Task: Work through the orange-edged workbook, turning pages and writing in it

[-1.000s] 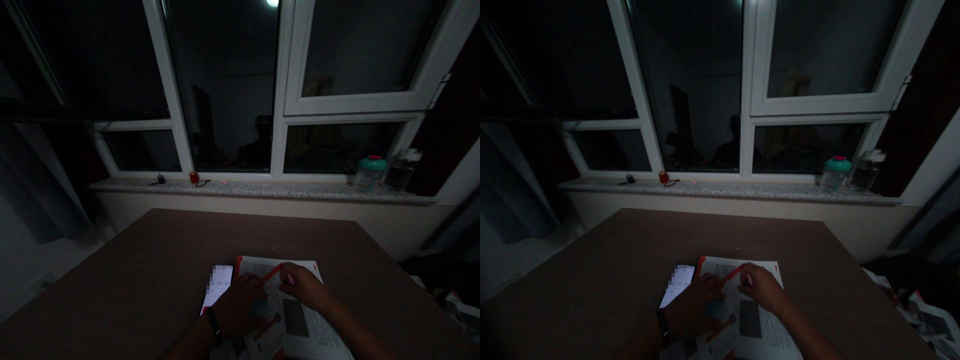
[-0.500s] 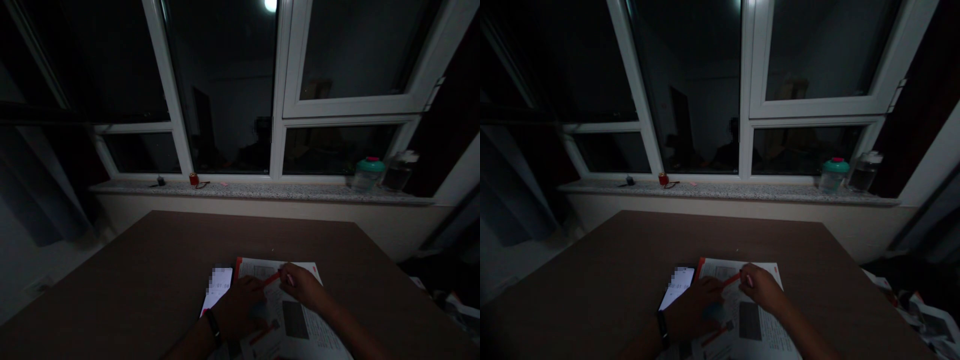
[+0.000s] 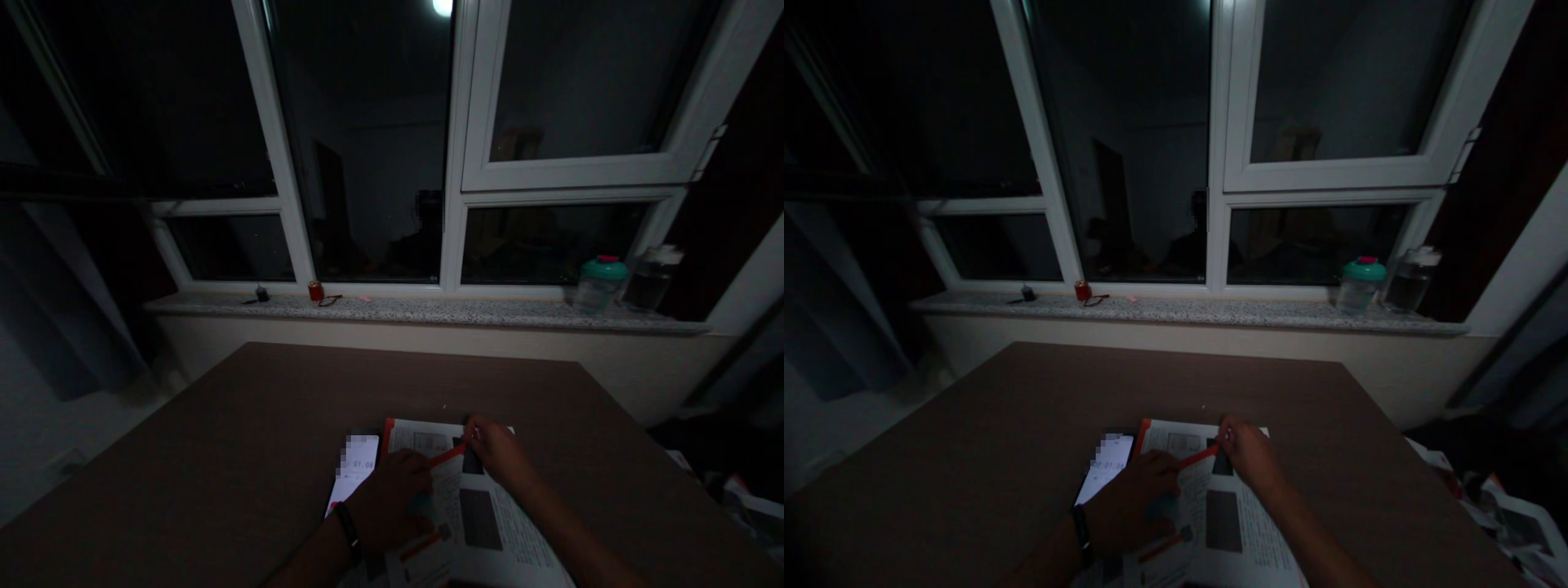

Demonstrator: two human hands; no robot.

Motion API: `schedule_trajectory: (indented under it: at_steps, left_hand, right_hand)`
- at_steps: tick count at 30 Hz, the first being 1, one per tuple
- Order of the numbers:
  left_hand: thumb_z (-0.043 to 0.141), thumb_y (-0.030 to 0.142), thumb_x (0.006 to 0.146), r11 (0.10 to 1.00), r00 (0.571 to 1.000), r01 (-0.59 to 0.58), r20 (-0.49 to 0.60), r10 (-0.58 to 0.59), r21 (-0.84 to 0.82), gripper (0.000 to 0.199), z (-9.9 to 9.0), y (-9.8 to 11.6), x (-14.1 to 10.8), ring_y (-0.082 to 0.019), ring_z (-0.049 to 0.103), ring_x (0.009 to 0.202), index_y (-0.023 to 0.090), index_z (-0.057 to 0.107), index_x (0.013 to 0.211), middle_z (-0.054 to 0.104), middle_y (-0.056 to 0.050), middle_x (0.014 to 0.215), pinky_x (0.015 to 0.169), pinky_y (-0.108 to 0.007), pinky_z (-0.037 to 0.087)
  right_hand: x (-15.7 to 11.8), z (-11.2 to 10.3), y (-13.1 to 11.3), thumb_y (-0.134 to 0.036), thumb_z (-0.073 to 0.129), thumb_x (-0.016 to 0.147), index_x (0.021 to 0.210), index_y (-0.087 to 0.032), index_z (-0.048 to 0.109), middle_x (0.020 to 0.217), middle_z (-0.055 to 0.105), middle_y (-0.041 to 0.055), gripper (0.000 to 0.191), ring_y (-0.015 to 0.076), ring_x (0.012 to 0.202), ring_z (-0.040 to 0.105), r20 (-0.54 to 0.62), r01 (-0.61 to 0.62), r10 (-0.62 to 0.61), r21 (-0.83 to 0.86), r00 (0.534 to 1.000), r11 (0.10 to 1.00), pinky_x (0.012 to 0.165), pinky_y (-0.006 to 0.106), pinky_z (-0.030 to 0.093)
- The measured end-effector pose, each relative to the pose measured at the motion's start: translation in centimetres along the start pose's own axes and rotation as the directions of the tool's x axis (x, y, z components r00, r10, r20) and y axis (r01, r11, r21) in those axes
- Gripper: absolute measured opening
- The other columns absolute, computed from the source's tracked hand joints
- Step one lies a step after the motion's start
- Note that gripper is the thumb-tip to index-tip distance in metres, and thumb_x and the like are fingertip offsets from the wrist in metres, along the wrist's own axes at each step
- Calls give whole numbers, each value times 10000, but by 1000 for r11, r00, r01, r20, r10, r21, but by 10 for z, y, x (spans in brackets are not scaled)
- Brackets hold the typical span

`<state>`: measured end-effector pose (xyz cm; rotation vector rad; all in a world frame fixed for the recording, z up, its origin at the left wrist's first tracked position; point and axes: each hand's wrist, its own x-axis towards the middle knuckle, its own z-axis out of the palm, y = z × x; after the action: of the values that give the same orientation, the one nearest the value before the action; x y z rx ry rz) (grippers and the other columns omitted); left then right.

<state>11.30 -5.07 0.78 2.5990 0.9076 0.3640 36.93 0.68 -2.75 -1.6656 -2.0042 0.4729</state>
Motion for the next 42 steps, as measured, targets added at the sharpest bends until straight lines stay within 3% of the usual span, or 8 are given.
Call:
schedule_trajectory:
  at_steps: [7, 16, 21, 25, 28, 32, 37, 42]
  left_hand:
    - [759, 309, 787, 1000, 1000, -6, -19, 6, -7, 321, 0, -1, 1, -264, 463, 1152, 240, 558, 1028, 547, -31, 1225, 981, -380, 344]
    - [745, 295, 822, 1000, 1000, -9, -20, 9, -8, 380, 6, -5, 0, -266, 445, 1190, 255, 540, 1139, 516, -40, 1296, 1010, -392, 333]
    - [729, 336, 839, 999, 999, 36, -32, -35, 37, 500, 10, -7, -1, -302, 369, 1279, 264, 495, 1275, 452, -61, 1401, 1065, -450, 282]
    - [730, 326, 829, 993, 996, 86, -5, -86, 83, 613, 11, -7, 0, -329, 326, 1311, 260, 437, 1364, 381, -80, 1469, 1077, -489, 274]
    - [739, 286, 815, 989, 996, 90, 9, -91, 116, 660, 12, -7, 1, -334, 330, 1309, 274, 415, 1390, 365, -72, 1483, 1073, -505, 283]
    - [736, 306, 832, 992, 998, 61, 1, -61, 112, 602, 12, -7, 0, -331, 336, 1307, 255, 454, 1361, 373, -70, 1481, 1079, -501, 281]
    - [682, 387, 885, 996, 996, 41, -82, -35, 77, 427, 10, -5, -2, -317, 359, 1289, 254, 530, 1262, 429, -55, 1435, 1067, -472, 307]
    - [702, 380, 866, 996, 996, 60, -77, -54, 73, 394, 7, 0, -1, -312, 390, 1260, 243, 551, 1203, 463, -64, 1395, 1049, -464, 327]
  right_hand:
    - [-2, 1, 5, -250, 458, 879, 818, -213, 586, 759, 655, 18, 147, 169, 701, 628, -51, 17, -17, -8, 999, 1000, 617, 231, 373]
    - [-16, -4, -1, -261, 485, 870, 820, -219, 596, 768, 628, 11, 128, 177, 707, 601, -42, 87, -86, 13, 995, 996, 635, 251, 387]
    - [-20, -3, -7, -168, 407, 863, 949, -226, 604, 932, 641, 42, 222, 198, 878, 605, -28, 222, -221, 116, 975, 968, 776, 292, 433]
    - [-20, -3, -5, -57, 398, 759, 1000, -219, 600, 996, 643, 48, 354, 204, 975, 598, 2, 258, -262, 171, 965, 951, 852, 310, 440]
    - [-19, -4, -5, -77, 393, 807, 1089, -217, 592, 1072, 643, 68, 372, 212, 1023, 599, -31, 268, -268, 207, 963, 941, 885, 324, 444]
    - [-19, -4, -6, -186, 391, 899, 1084, -207, 592, 1055, 657, 81, 274, 217, 981, 621, -103, 241, -223, 236, 969, 941, 856, 327, 459]
    - [-20, -2, -10, -224, 509, 842, 1030, -224, 596, 914, 686, 25, 207, 188, 810, 637, -61, 168, -157, 277, 986, 946, 718, 271, 458]
    - [-23, 6, -19, -220, 545, 817, 868, -217, 567, 700, 589, -29, 56, 149, 654, 569, -52, 144, -134, 360, 990, 922, 598, 225, 415]
